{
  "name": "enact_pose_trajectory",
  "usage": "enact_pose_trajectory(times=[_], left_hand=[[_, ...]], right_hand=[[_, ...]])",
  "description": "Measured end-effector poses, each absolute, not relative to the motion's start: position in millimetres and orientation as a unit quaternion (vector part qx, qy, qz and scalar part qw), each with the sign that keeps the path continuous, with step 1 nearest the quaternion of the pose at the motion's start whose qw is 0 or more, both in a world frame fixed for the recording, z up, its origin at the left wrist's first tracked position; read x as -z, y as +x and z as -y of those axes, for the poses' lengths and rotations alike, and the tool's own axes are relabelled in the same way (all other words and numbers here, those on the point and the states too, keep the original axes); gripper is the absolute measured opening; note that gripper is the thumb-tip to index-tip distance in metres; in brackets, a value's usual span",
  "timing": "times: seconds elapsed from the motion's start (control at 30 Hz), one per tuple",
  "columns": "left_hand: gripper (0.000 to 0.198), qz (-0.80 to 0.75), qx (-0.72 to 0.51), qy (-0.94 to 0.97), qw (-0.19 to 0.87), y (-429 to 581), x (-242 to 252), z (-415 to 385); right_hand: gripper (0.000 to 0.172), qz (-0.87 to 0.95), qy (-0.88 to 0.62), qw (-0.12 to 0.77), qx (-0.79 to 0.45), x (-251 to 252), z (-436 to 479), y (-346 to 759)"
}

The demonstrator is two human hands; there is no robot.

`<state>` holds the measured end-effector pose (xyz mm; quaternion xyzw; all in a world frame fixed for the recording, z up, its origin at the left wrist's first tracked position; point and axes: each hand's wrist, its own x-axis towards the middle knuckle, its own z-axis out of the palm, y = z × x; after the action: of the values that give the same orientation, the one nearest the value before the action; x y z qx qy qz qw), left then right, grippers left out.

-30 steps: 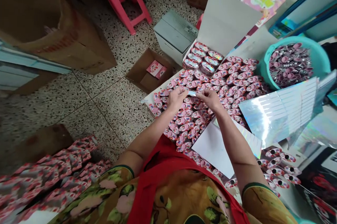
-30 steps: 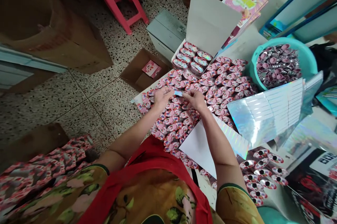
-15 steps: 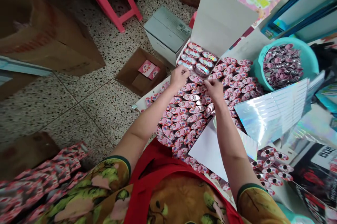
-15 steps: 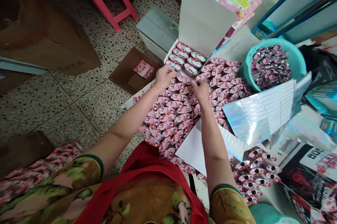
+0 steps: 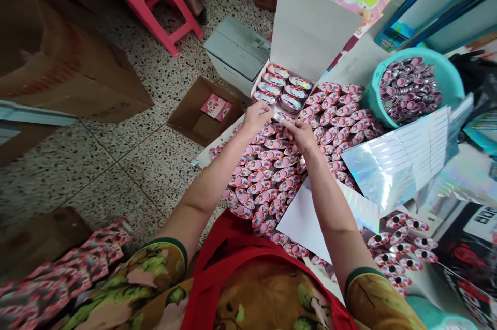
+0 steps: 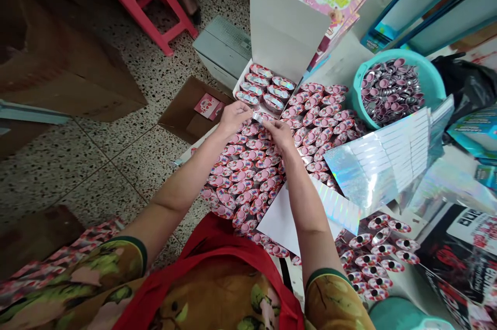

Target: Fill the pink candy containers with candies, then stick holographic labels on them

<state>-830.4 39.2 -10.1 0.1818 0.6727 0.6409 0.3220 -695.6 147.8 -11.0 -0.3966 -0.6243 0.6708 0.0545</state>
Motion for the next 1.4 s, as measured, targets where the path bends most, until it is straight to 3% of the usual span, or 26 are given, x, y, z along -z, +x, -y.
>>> enact_pose_trajectory(times=[0.1,0.23,0.43,0.7,0.83,1.1,1.2,1.4], left_hand=[[0.013,-0.719,-0.604,0.177,0.294,-829,27,-43],[0.012,-0.819,-0.492,0.233,0.181,-826,46,-51],[0.018,-0.875,-0.396,0.275,0.043,-820,55,-68],[0.008,-0.894,-0.350,0.262,0.103,-826,51,-75],[0.016,-0.890,-0.379,0.232,0.099,-833,56,-79],[0.007,-0.904,-0.352,0.222,0.102,-829,40,-67],[0.007,-0.877,-0.356,0.309,0.094,-794,21,-49],[0.020,-0.746,-0.233,0.589,0.205,-664,10,-38]], right_hand=[[0.050,0.642,-0.416,0.071,-0.641,20,-148,-697],[0.030,0.707,-0.444,0.076,-0.545,25,-156,-698],[0.019,0.791,-0.475,0.067,-0.379,25,-169,-711],[0.015,0.819,-0.505,0.043,-0.268,31,-176,-717],[0.015,0.814,-0.529,0.024,-0.237,23,-179,-717],[0.028,0.859,-0.421,0.084,-0.280,-5,-175,-652],[0.030,0.867,-0.385,0.099,-0.301,-21,-171,-566],[0.036,0.894,-0.401,-0.025,-0.199,-2,-145,-456]])
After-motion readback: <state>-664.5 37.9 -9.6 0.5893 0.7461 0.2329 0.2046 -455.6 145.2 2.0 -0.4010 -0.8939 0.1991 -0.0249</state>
